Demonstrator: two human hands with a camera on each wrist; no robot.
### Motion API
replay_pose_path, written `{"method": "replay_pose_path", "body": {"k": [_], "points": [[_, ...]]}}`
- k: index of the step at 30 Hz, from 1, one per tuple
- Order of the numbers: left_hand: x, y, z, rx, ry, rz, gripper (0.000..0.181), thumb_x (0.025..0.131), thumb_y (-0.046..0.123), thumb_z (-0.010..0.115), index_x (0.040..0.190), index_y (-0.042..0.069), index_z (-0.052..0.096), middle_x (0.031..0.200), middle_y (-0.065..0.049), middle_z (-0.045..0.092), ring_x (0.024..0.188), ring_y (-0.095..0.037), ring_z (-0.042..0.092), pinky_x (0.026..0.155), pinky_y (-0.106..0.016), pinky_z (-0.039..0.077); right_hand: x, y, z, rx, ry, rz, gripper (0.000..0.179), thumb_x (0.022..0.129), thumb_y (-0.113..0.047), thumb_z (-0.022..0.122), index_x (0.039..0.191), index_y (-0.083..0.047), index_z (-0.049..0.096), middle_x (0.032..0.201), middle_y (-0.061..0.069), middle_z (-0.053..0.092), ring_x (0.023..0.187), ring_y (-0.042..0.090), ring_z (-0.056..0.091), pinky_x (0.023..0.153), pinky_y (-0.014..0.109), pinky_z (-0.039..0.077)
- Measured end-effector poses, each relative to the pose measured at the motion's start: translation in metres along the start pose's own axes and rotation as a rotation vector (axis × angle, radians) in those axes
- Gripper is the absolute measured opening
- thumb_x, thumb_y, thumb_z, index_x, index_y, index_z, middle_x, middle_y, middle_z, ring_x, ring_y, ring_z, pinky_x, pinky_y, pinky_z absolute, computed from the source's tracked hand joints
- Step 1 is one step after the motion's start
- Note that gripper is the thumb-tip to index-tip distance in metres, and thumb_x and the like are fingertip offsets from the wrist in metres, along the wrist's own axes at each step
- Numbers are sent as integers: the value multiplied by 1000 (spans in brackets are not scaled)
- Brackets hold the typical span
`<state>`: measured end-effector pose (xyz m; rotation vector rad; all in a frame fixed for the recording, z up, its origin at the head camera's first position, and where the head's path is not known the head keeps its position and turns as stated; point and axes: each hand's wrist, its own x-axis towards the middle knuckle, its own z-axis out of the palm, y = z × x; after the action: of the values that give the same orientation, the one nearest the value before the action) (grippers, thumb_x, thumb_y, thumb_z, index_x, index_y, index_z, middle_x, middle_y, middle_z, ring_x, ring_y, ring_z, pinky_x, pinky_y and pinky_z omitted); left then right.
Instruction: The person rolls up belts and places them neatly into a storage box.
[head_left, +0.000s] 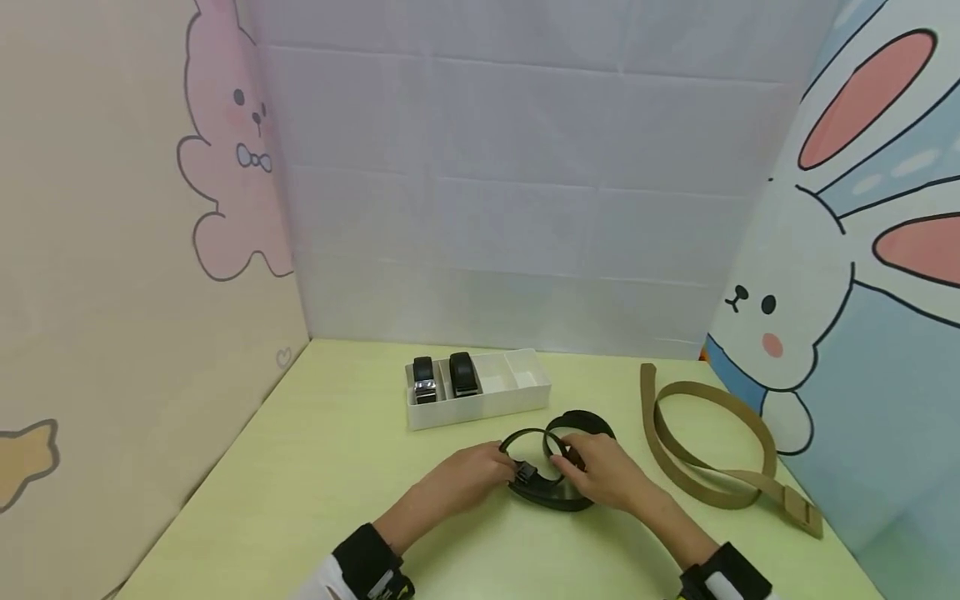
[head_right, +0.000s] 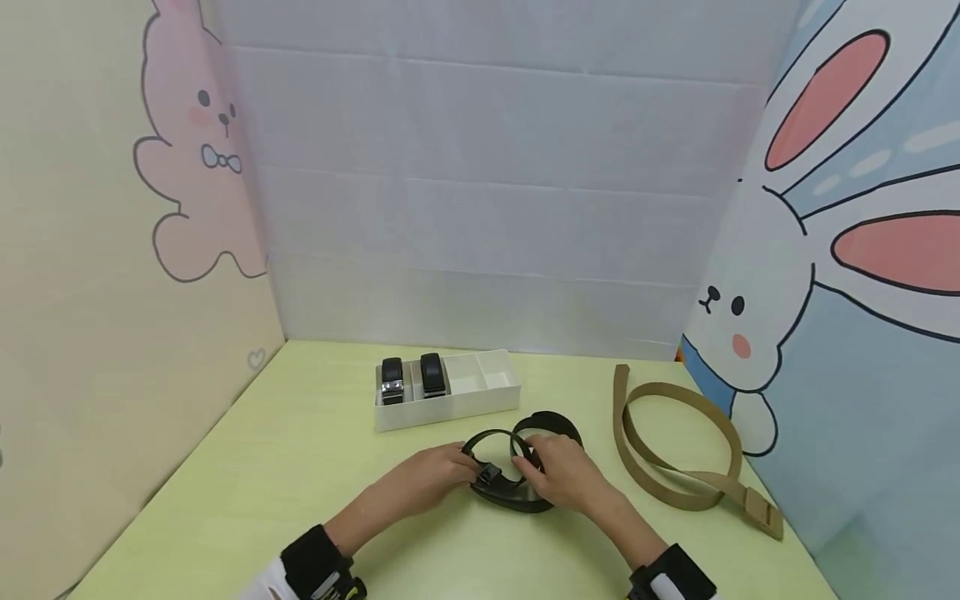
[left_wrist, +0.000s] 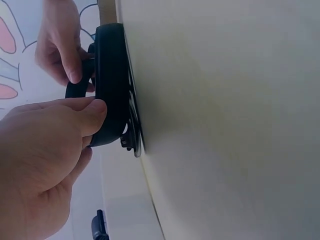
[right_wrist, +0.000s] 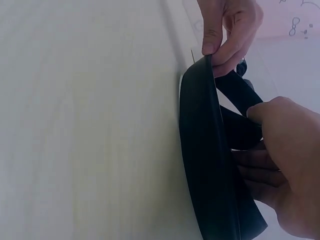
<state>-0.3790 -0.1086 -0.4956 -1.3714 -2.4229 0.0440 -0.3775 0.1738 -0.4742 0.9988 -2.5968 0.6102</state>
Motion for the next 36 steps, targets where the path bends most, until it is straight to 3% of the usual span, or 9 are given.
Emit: {"method": "replay_pose_path", "body": {"k": [5, 10, 18, 23, 26, 28, 32, 36], "points": [[-29, 1, -18, -50, -60, 8, 18, 102, 9, 79, 106, 23, 90, 118, 12, 86, 117, -7, 76, 103, -21, 60, -3, -25, 9, 65, 11, -32, 19, 107, -21, 77, 90, -14, 70, 65, -13, 60, 59, -10, 43, 57, 17, 40], [-44, 3, -27, -131, -111, -26, 16, 105, 16, 76, 103, 23, 90, 119, 13, 85, 118, -4, 76, 97, -18, 61, -3, -39, 11, 105, -21, 4, 16, 107, -22, 77, 93, -13, 74, 69, -11, 69, 62, -11, 52, 58, 16, 45], [-54, 3, -31, -351, -32, -45, 10, 100, 7, 84, 103, 15, 88, 115, 8, 86, 117, -5, 78, 112, -28, 60, 2, -40, 8, 230, -73, 75, 13, 106, -23, 80, 105, -10, 79, 78, -7, 78, 66, -7, 61, 63, 19, 51], [-49, -4, -33, -498, 119, -87, 9, 99, 6, 87, 105, 12, 87, 109, 1, 86, 106, -10, 80, 94, -24, 63, 5, -38, 7, 220, -80, 78, 13, 106, -26, 80, 98, -16, 77, 75, -10, 74, 64, -6, 57, 62, 19, 48], [-38, -10, -31, -515, 215, -173, 10, 101, 8, 85, 111, 8, 86, 112, -4, 85, 102, -18, 81, 89, -31, 66, 6, -36, 8, 221, -75, 73, 13, 106, -26, 80, 96, -18, 76, 74, -10, 74, 63, -6, 58, 62, 19, 48], [-30, -14, -29, -531, 236, -248, 14, 103, 9, 82, 117, 6, 84, 116, -9, 85, 103, -22, 82, 89, -35, 67, 6, -36, 8, 223, -70, 73, 13, 106, -25, 80, 96, -18, 76, 74, -10, 74, 64, -5, 58, 62, 20, 48], [-19, -18, -27, -628, 168, -355, 24, 109, 17, 75, 128, 4, 81, 121, -12, 85, 104, -23, 83, 90, -35, 67, 5, -36, 9, 233, -70, 80, 11, 106, -24, 79, 97, -18, 76, 76, -10, 76, 66, -6, 60, 63, 20, 49], [-16, -19, -25, -716, 63, -402, 28, 109, 21, 75, 129, 3, 81, 113, -8, 86, 96, -11, 80, 84, -26, 63, 4, -38, 10, 236, -65, 98, 10, 106, -23, 79, 98, -19, 76, 78, -9, 77, 67, -5, 63, 64, 20, 51]]}}
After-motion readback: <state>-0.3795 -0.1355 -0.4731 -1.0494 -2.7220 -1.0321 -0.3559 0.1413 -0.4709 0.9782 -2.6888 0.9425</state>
